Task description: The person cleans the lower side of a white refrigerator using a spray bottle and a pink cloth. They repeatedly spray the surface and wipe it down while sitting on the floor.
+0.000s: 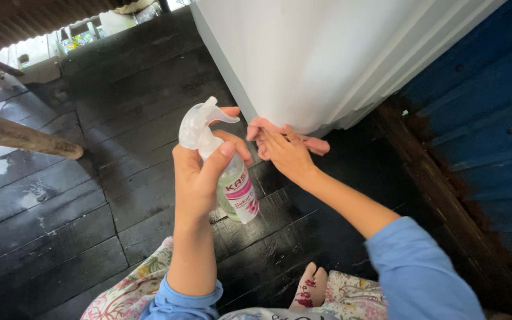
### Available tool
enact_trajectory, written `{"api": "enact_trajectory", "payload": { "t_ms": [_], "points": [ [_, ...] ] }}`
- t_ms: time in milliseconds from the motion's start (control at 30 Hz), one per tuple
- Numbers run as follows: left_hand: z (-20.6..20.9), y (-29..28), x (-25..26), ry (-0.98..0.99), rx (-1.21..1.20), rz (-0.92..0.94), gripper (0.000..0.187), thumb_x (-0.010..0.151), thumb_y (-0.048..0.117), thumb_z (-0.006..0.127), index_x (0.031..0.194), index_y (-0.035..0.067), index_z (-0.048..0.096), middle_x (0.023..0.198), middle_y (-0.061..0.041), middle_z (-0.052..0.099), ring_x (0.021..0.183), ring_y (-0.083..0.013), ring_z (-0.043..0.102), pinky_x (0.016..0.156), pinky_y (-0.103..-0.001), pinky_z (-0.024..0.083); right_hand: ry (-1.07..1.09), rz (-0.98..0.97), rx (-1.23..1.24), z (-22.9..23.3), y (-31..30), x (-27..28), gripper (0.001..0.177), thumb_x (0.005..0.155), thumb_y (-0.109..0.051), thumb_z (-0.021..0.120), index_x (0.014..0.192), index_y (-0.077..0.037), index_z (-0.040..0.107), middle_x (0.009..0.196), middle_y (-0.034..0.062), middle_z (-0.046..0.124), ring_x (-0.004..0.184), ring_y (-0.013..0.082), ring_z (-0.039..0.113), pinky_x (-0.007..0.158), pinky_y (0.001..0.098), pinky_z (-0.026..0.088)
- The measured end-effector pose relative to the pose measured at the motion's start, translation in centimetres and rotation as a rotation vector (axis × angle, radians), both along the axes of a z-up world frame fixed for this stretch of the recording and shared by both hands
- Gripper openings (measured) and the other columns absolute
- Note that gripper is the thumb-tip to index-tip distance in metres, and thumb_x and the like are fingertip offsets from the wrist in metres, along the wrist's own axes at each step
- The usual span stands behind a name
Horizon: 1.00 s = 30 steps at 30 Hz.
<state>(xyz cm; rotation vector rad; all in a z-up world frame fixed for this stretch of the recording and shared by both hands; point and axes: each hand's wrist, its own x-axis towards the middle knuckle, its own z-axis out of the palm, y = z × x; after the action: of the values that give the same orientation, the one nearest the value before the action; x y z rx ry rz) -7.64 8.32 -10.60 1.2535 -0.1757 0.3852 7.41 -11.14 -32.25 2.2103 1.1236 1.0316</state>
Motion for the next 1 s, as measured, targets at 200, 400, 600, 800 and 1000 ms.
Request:
{"api": "enact_trajectory", "payload": {
  "t_ms": [200, 400, 600, 800, 1000],
  "points": [
    [-0.6, 0.6, 0.3, 0.026, 0.004, 0.014, 0.049, 0.096, 0.020, 0.065, 0.136, -0.005, 0.058, 0.082, -0.012, 0.072, 0.077, -0.0173, 0.069, 0.073, -0.030, 0.055, 0.017, -0.038, -0.048, 1.5, 2.8, 0.3, 0.047, 0.093, -0.034, 0.054, 0.132, -0.008, 0.062, 0.152, 0.0013, 0.051, 0.153, 0.0178, 0.028, 0.124, 0.0483, 0.003],
    [-0.5, 1.1, 0.5, 0.010, -0.022, 0.033, 0.049, 0.096, 0.021, 0.066, 0.137, -0.006, 0.058, 0.083, -0.012, 0.071, 0.077, -0.0170, 0.069, 0.074, -0.030, 0.055, 0.166, -0.188, -0.143, 0.8, 8.3, 2.8, 0.036, 0.092, -0.032, 0.051, 0.112, -0.006, 0.065, 0.150, 0.0034, 0.053, 0.152, 0.0221, 0.026, 0.122, 0.0425, 0.008],
    [-0.8, 0.6, 1.4, 0.003, -0.011, 0.012, 0.051, 0.096, 0.022, 0.066, 0.137, -0.007, 0.057, 0.083, -0.012, 0.072, 0.076, -0.0159, 0.068, 0.071, -0.029, 0.053, 0.169, -0.099, -0.195, -1.9, 4.2, 2.4, 0.030, 0.105, -0.027, 0.051, 0.121, -0.007, 0.067, 0.142, -0.0014, 0.055, 0.158, 0.0151, 0.028, 0.128, 0.0445, 0.002],
    [-1.1, 0.0, 1.9, 0.018, 0.015, -0.018, 0.050, 0.097, 0.022, 0.066, 0.137, -0.006, 0.057, 0.083, -0.012, 0.071, 0.075, -0.0153, 0.067, 0.070, -0.028, 0.053, -0.031, 0.077, -0.012, 1.3, -0.4, -0.1, 0.044, 0.093, -0.033, 0.056, 0.132, -0.015, 0.066, 0.150, -0.0041, 0.057, 0.148, 0.0078, 0.036, 0.127, 0.0496, -0.001],
    [-1.5, 0.6, 1.7, 0.047, 0.053, 0.003, 0.049, 0.096, 0.022, 0.066, 0.136, -0.005, 0.059, 0.082, -0.010, 0.072, 0.075, -0.0146, 0.068, 0.069, -0.029, 0.053, -0.019, 0.171, 0.013, 0.2, -5.0, 0.3, 0.035, 0.103, -0.036, 0.055, 0.130, -0.021, 0.071, 0.141, -0.0071, 0.063, 0.144, 0.0063, 0.043, 0.124, 0.0642, -0.004]
  ]
}}
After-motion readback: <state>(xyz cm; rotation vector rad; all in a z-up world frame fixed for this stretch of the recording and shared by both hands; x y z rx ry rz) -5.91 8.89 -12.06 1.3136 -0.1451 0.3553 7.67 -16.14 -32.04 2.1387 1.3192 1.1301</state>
